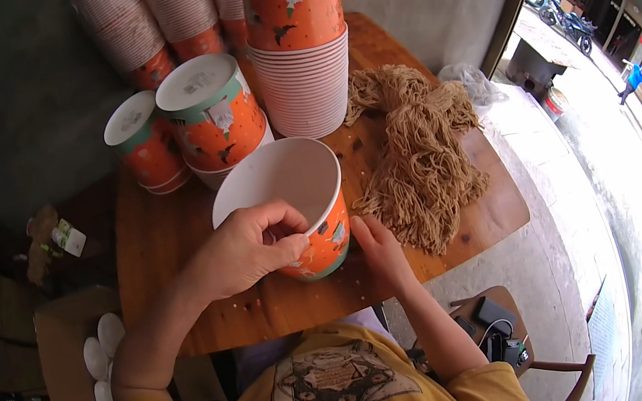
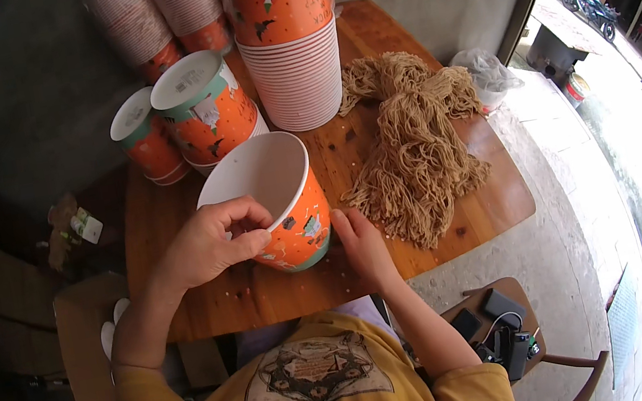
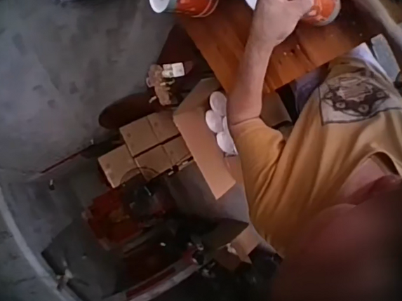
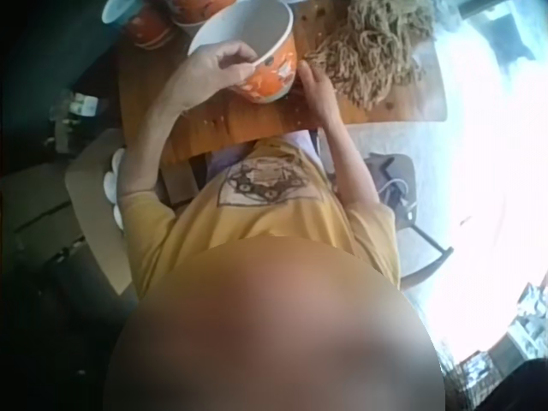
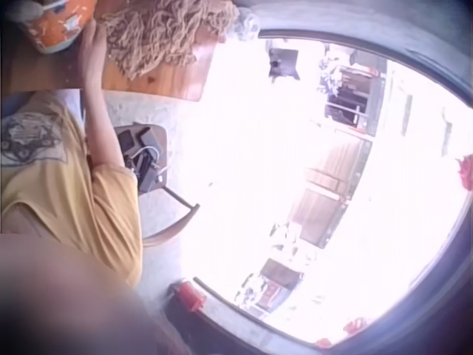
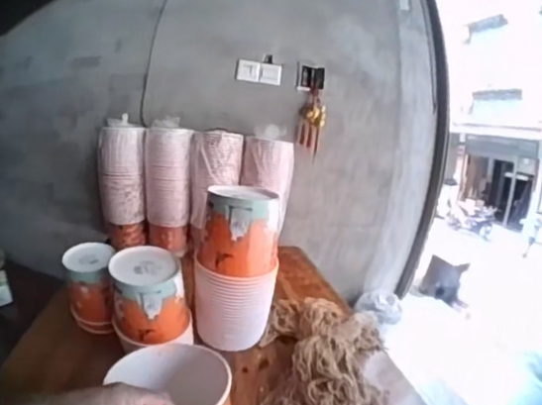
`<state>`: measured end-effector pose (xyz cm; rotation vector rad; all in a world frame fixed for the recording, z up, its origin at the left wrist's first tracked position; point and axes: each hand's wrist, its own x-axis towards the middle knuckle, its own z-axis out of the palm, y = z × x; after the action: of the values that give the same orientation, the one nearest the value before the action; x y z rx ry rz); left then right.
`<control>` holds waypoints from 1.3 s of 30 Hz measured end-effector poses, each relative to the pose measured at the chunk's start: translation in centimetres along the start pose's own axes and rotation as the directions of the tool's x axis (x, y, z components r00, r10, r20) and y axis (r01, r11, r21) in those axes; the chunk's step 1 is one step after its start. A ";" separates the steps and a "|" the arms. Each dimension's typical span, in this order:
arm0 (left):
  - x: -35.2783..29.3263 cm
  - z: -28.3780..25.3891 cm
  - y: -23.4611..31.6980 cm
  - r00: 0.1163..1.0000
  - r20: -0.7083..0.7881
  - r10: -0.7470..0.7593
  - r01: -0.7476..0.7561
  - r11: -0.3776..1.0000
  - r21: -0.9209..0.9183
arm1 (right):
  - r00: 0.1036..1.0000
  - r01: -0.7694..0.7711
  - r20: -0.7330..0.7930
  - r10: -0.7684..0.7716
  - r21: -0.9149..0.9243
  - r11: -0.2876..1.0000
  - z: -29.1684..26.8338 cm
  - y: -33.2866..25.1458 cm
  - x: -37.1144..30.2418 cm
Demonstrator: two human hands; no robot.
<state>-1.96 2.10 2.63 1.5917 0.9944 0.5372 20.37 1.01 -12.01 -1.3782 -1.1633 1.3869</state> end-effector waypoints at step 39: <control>1.0 3.0 -1.8 0.977 -0.160 0.141 -0.071 0.924 0.376 | 0.703 0.211 -0.137 -0.697 -0.896 0.389 -7.1 -3.1 2.4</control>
<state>0.41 1.27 -0.07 1.9665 1.2058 0.6066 27.17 4.42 -9.28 -1.6662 -1.7576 -0.1095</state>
